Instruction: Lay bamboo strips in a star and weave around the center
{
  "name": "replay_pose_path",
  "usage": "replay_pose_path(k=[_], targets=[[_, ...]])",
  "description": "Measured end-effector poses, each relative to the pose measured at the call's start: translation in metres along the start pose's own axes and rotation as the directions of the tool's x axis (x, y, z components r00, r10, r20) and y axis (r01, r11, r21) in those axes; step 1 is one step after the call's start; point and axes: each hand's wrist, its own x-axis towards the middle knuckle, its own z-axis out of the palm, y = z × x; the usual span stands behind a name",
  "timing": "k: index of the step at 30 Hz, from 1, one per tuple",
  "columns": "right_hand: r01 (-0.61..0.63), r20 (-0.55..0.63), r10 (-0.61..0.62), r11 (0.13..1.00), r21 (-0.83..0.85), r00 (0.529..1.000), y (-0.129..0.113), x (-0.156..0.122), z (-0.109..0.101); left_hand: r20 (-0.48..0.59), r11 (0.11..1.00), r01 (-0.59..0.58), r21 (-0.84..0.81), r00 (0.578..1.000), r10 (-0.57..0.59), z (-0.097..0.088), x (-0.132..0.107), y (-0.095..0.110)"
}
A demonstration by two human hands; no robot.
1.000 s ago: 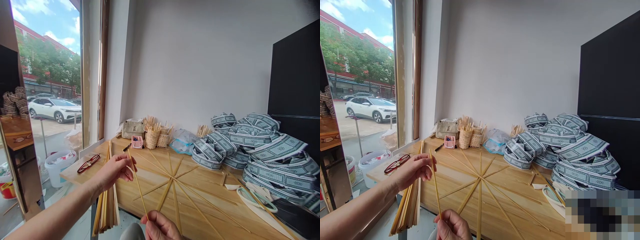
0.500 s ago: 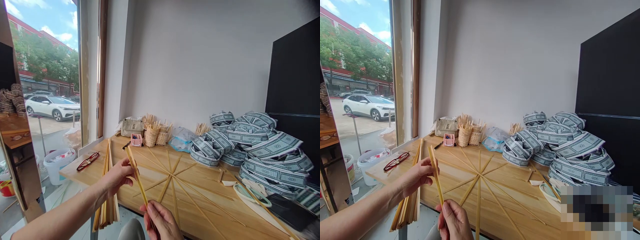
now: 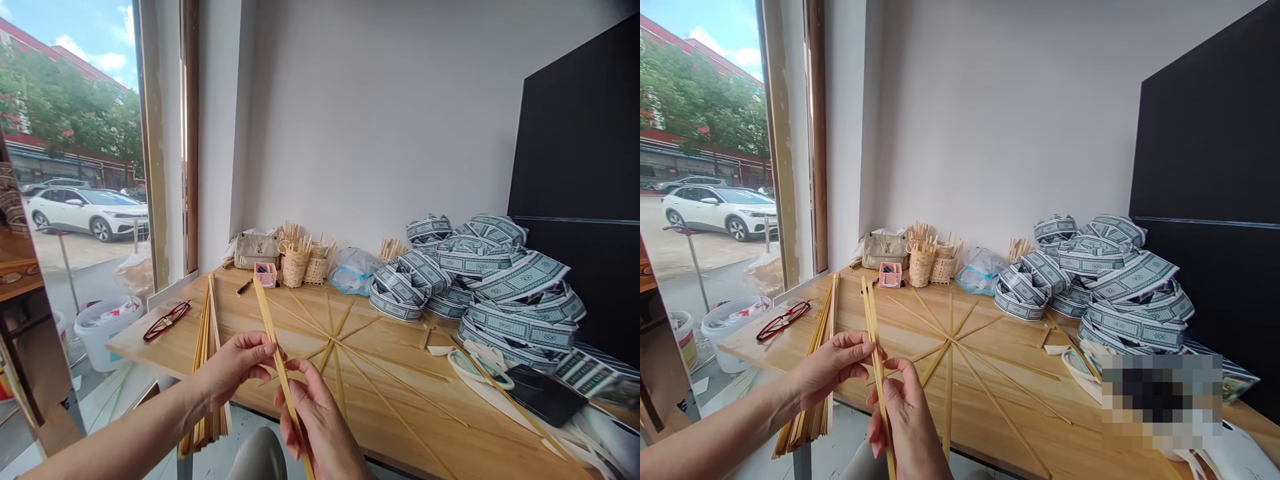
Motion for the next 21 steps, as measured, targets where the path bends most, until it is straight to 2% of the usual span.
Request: replay_pose_path(k=[4,10,13,15,17,19,21], targets=[[0.043,-0.013,-0.044,0.998,-0.054,0.999,-0.003,0.000,0.003,-0.108,0.998,-0.055,0.001,0.993,0.055,-0.004,0.006,0.003],[-0.037,0.023,0.042,0.988,-0.152,0.999,-0.005,-0.001,0.000,-0.212,0.992,-0.108,0.059,0.970,0.118,-0.017,0.013,0.014],[-0.094,0.040,0.102,0.980,-0.178,0.994,-0.006,-0.004,-0.003,-0.242,0.980,-0.175,0.091,0.951,0.192,-0.032,0.021,0.018],[-0.067,0.021,0.071,0.984,-0.166,0.997,-0.008,-0.005,-0.006,-0.278,0.972,-0.200,0.122,0.934,0.226,-0.049,0.028,0.024],[-0.021,-0.033,0.016,0.988,-0.154,0.999,-0.012,-0.006,-0.009,-0.357,0.959,-0.220,0.177,0.894,0.271,-0.071,0.036,0.035],[-0.015,-0.080,0.004,0.990,-0.140,0.997,-0.017,-0.007,-0.013,-0.466,0.932,-0.258,0.254,0.812,0.352,-0.096,0.044,0.049],[-0.035,-0.107,0.024,0.994,-0.101,0.994,-0.021,-0.008,-0.017,-0.534,0.925,-0.265,0.274,0.758,0.375,-0.121,0.051,0.062]])
